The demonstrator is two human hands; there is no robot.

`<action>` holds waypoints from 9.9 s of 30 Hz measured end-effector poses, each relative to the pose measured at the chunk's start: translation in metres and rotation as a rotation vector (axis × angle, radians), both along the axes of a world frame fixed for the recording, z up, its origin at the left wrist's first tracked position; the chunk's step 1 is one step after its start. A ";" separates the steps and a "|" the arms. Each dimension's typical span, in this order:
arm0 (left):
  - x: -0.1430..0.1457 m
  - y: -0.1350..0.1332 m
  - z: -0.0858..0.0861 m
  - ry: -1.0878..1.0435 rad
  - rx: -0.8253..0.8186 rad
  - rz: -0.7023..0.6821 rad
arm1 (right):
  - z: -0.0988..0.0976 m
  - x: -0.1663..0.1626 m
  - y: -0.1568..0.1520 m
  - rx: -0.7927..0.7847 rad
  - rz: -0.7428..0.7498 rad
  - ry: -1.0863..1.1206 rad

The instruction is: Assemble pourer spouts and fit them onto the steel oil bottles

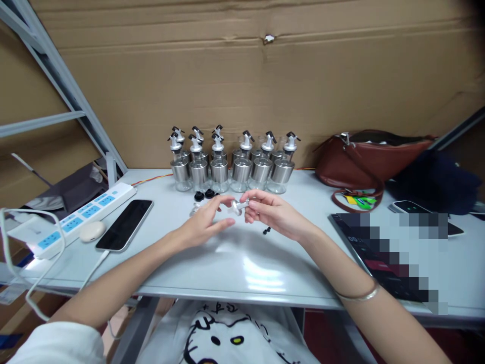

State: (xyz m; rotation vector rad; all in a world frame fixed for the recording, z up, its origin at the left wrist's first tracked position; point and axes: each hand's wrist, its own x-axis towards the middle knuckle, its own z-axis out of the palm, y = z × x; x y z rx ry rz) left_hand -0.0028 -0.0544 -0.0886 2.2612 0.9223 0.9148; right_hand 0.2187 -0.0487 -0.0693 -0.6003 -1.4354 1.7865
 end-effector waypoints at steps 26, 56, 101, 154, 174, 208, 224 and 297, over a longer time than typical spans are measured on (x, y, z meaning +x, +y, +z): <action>0.013 -0.013 -0.014 -0.220 0.018 0.109 | -0.007 0.025 0.026 0.708 -0.739 -1.027; 0.023 -0.014 -0.022 -0.489 -0.374 0.017 | -0.021 0.015 0.027 0.524 -0.525 -1.535; 0.019 -0.011 -0.016 -0.533 -0.368 0.030 | -0.010 -0.013 -0.003 0.489 -0.391 -0.377; -0.003 0.009 0.005 -0.271 -0.025 0.303 | -0.007 -0.012 -0.009 1.015 -0.437 -0.418; -0.059 0.061 -0.013 0.382 0.122 0.536 | -0.003 -0.006 -0.008 1.012 -0.620 -0.490; 0.017 -0.004 0.002 -0.825 -0.702 0.122 | -0.003 -0.010 -0.004 0.526 -0.448 -0.141; 0.013 -0.003 0.000 -0.658 -0.673 0.095 | -0.003 -0.007 -0.007 1.005 -0.640 -0.299; 0.009 -0.008 -0.004 -0.215 0.138 0.128 | -0.004 -0.014 -0.008 0.563 -0.379 -0.446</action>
